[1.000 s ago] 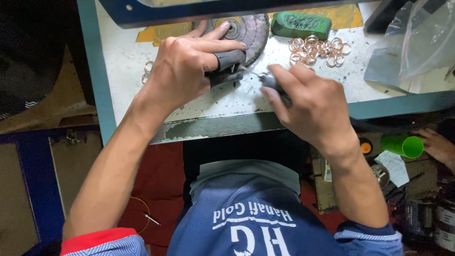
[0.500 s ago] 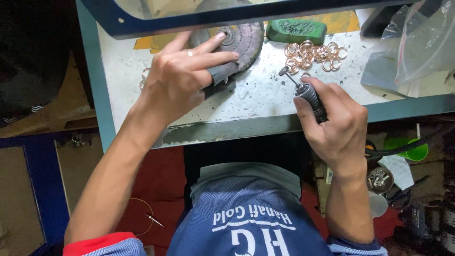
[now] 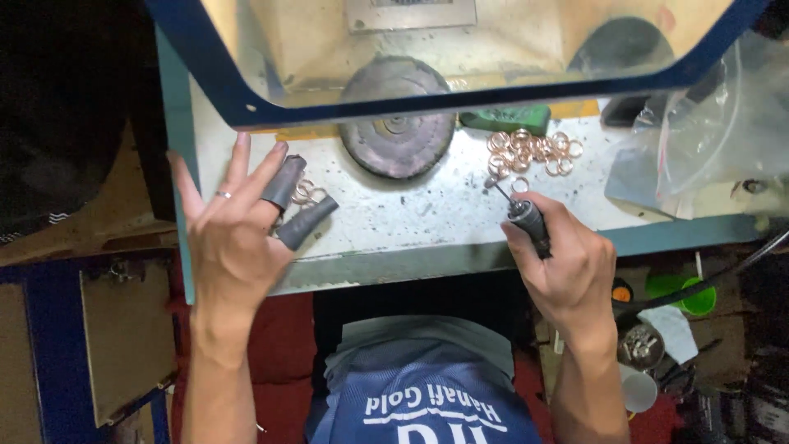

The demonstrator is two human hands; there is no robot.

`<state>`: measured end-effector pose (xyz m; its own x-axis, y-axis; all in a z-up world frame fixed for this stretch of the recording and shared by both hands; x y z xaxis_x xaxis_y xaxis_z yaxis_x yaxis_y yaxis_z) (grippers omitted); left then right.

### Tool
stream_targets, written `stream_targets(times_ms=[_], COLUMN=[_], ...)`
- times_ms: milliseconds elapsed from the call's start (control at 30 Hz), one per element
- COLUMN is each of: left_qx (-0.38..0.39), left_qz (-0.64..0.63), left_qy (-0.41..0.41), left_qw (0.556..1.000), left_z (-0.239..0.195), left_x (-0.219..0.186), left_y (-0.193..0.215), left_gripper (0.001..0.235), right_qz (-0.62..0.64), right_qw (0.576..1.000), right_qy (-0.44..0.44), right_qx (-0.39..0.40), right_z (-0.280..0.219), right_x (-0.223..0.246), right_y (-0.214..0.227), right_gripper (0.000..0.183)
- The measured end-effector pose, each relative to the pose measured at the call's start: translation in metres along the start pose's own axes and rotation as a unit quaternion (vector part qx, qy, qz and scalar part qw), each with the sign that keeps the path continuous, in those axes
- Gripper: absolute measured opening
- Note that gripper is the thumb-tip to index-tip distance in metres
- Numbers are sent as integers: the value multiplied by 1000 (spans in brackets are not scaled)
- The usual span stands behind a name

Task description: The person uses a rotary tool to polish small copper rings on a bench-mounted buffing wheel. They hold each ring with a finger cot and press it against the spinning wheel, then place the finished rings into a pile on the workbench.

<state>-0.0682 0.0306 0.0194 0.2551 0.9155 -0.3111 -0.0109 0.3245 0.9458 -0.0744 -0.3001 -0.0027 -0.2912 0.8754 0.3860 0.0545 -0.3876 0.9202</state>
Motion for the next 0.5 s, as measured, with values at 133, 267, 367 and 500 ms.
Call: stream_targets(times_ms=[133,267,367,500], left_qx=[-9,-41,-83,-162], left_qz=[22,-10,-55,-105], left_qy=[17,15,-4,-3], left_qw=[1000,999,995,981], left_z=[-3,-6,-14,-18], left_x=[2,2,8,16], left_y=[-6,-3,-7,-7], left_gripper=[51,64,47,23], right_qz=[29,47,79,146], right_qw=[999,996,987,977], right_qy=[-22,-58,-105,-124], right_qx=[24,58,92,91], right_z=[2,3,1,7], right_x=[-2,-2,-3,8], right_y=[1,4,7,15], right_gripper=[40,43,39,36])
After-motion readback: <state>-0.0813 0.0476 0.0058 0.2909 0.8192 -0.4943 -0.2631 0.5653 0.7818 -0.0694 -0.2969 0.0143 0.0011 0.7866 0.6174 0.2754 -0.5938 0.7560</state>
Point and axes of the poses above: each hand's wrist, its own z-axis towards the middle knuckle, its own y-axis out of the back of the hand, x = y × z, the point moved 1 cm from there along z, towards the middle knuckle, and after that the axes turned 11 degrees about x, right-handed, at the moved point
